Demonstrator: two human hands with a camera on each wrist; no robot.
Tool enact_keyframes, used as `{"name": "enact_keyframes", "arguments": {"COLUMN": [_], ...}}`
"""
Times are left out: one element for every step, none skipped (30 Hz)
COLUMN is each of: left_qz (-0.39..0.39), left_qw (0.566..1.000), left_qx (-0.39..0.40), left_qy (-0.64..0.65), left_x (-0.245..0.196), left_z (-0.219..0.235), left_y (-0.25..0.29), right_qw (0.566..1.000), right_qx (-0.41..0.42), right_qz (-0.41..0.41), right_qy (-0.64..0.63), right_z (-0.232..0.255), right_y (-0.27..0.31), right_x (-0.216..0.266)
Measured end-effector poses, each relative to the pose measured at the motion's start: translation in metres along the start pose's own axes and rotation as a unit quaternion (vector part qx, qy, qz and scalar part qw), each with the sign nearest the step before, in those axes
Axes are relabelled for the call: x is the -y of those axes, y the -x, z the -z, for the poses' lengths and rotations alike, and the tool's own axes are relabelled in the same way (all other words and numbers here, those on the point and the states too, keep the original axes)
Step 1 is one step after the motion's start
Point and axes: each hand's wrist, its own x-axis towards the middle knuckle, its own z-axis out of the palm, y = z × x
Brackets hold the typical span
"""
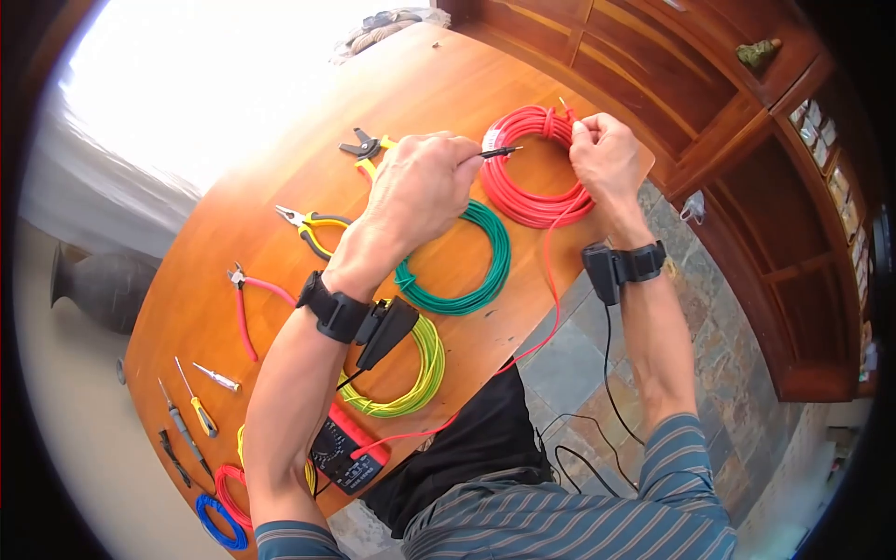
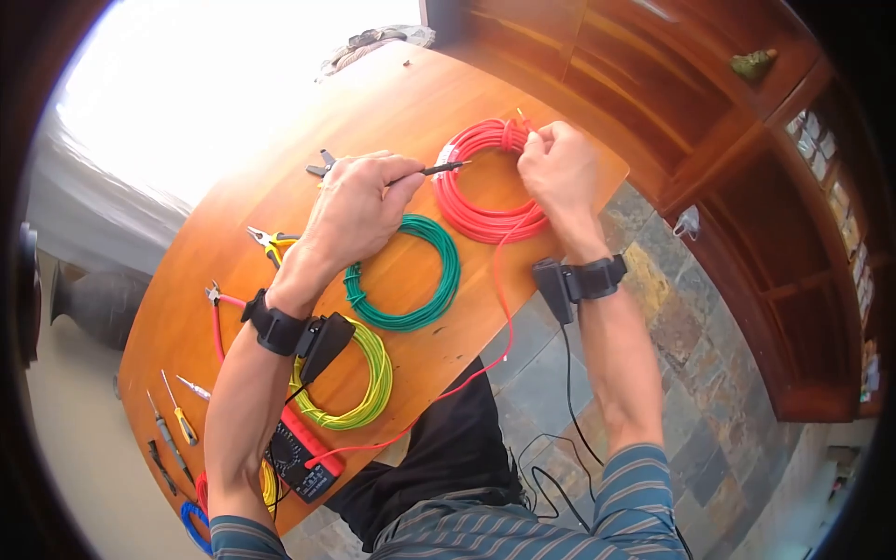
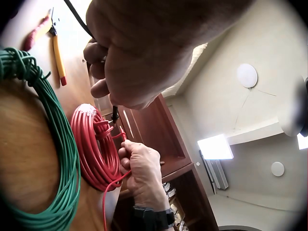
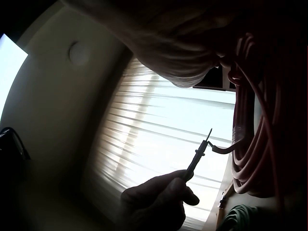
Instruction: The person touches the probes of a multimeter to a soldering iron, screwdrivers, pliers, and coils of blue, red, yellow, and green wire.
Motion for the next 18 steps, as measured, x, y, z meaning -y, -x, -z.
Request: {"name": "enact_keyframes", "arguments": {"left_qz": [0.004,0.000,0.019,0.037,0.027,0.028,0.021,0.014,0.016,0.010,0.003,0.004,0.003,0.002,0.002,0.005,0.009,0.008], "left_qw": [1.000,1.000,1.000,0.999,0.998,0.998,0.999,1.000,1.000,1.000,0.999,0.999,1.000,1.000,1.000,1.000,1.000,1.000], "left_qx": [-0.011,-0.011,0.000,0.011,0.004,0.004,-0.004,-0.012,-0.012,-0.012,-0.013,-0.013,-0.013,-0.012,-0.012,-0.017,-0.021,-0.020], "left_qy": [0.006,0.007,-0.013,-0.034,-0.047,-0.048,-0.028,-0.009,-0.009,0.011,0.031,0.032,0.027,0.022,0.022,0.007,-0.007,-0.006], "left_x": [-0.001,0.000,0.002,0.004,0.006,0.006,0.004,0.003,0.002,0.000,-0.001,0.000,0.001,0.002,0.003,0.002,0.001,0.001], "left_z": [-0.003,-0.004,-0.003,-0.001,-0.001,-0.001,0.000,0.002,0.002,0.002,0.002,0.000,-0.003,-0.005,-0.006,-0.005,-0.005,-0.006], "left_y": [-0.002,-0.002,-0.002,-0.002,-0.001,0.001,0.003,0.004,0.004,0.004,0.003,0.003,0.003,0.002,0.003,0.003,0.003,0.004], "right_qw": [1.000,0.999,0.998,0.997,0.996,0.996,0.999,1.000,1.000,1.000,0.999,0.999,0.999,0.999,0.999,0.999,1.000,0.999], "right_qx": [-0.007,-0.014,-0.017,-0.023,-0.028,-0.027,-0.017,-0.007,-0.005,-0.009,-0.013,-0.012,-0.017,-0.022,-0.023,-0.024,-0.026,-0.027], "right_qz": [0.005,0.010,0.008,0.015,0.023,0.024,0.000,-0.024,-0.024,-0.028,-0.031,-0.031,-0.027,-0.024,-0.024,-0.021,-0.017,-0.018], "right_qy": [0.025,0.050,0.052,0.067,0.081,0.080,0.048,0.015,0.015,0.006,-0.002,-0.001,0.000,0.000,0.001,0.000,0.000,0.001], "right_z": [-0.001,-0.002,-0.002,-0.002,-0.002,0.000,0.003,0.005,0.005,0.006,0.006,0.007,0.008,0.009,0.010,0.010,0.011,0.011], "right_y": [0.000,0.000,0.001,0.001,0.001,0.002,0.004,0.006,0.008,0.009,0.009,0.011,0.012,0.013,0.014,0.015,0.016,0.016], "right_x": [0.001,0.002,0.003,0.003,0.003,0.005,0.010,0.012,0.011,0.010,0.010,0.010,0.010,0.011,0.011,0.012,0.013,0.013]}}
